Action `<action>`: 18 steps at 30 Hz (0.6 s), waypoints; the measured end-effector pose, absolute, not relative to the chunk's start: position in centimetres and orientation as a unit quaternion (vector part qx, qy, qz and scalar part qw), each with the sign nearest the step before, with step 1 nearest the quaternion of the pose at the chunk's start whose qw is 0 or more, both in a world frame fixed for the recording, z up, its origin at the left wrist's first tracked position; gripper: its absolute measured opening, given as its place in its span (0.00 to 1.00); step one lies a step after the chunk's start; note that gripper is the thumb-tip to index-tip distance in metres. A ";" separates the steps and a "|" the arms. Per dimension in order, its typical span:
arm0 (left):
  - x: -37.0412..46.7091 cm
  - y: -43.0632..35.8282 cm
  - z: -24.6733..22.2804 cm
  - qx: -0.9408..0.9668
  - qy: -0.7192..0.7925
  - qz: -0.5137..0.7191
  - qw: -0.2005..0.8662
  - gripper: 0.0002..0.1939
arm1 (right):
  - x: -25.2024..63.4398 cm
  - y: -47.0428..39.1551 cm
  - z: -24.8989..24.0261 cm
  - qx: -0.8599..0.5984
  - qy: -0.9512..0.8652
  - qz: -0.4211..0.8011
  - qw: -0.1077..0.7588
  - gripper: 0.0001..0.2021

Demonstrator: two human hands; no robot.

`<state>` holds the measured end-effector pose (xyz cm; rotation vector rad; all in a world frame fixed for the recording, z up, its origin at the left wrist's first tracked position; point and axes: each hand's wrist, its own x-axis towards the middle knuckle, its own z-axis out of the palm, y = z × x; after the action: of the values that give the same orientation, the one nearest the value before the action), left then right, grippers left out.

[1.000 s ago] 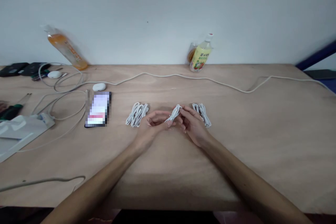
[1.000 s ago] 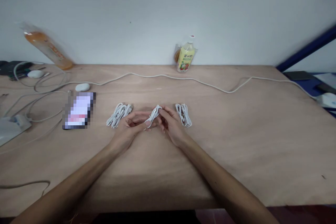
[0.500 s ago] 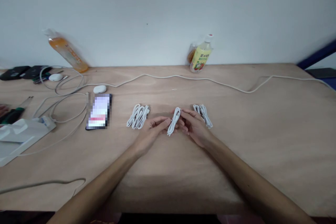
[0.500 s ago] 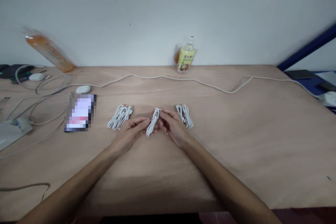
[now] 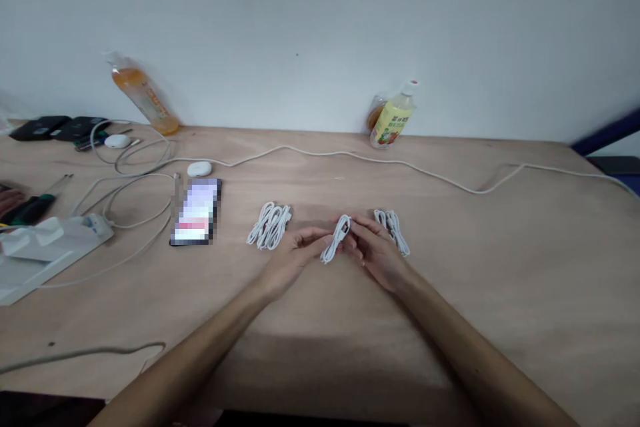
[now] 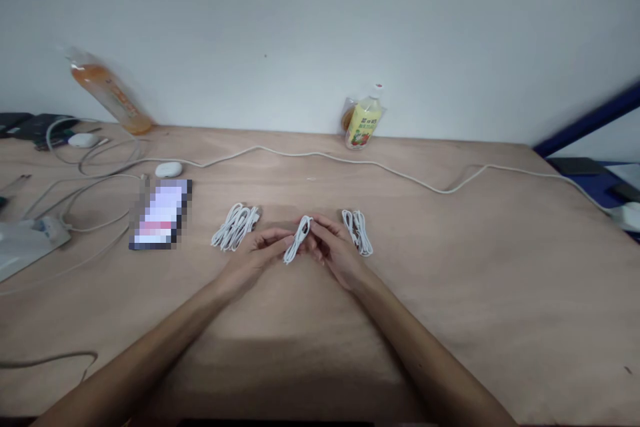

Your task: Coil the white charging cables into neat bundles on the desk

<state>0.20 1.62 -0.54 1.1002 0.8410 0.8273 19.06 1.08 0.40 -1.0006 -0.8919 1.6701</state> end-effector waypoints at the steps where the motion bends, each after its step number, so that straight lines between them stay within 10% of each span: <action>1: 0.2 1.6 -0.4 0.498 0.380 0.370 0.686 0.16 | 19.1 1.1 0.4 -0.409 -0.363 0.685 0.480 0.21; 18: 0.5 1.5 -0.6 0.438 0.431 0.404 0.678 0.17 | 19.6 1.0 -0.5 -0.398 -0.352 0.694 0.485 0.21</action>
<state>0.54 1.48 -0.63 0.9834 0.9686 0.9088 19.63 1.01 -0.52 -0.9698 -0.8559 1.6902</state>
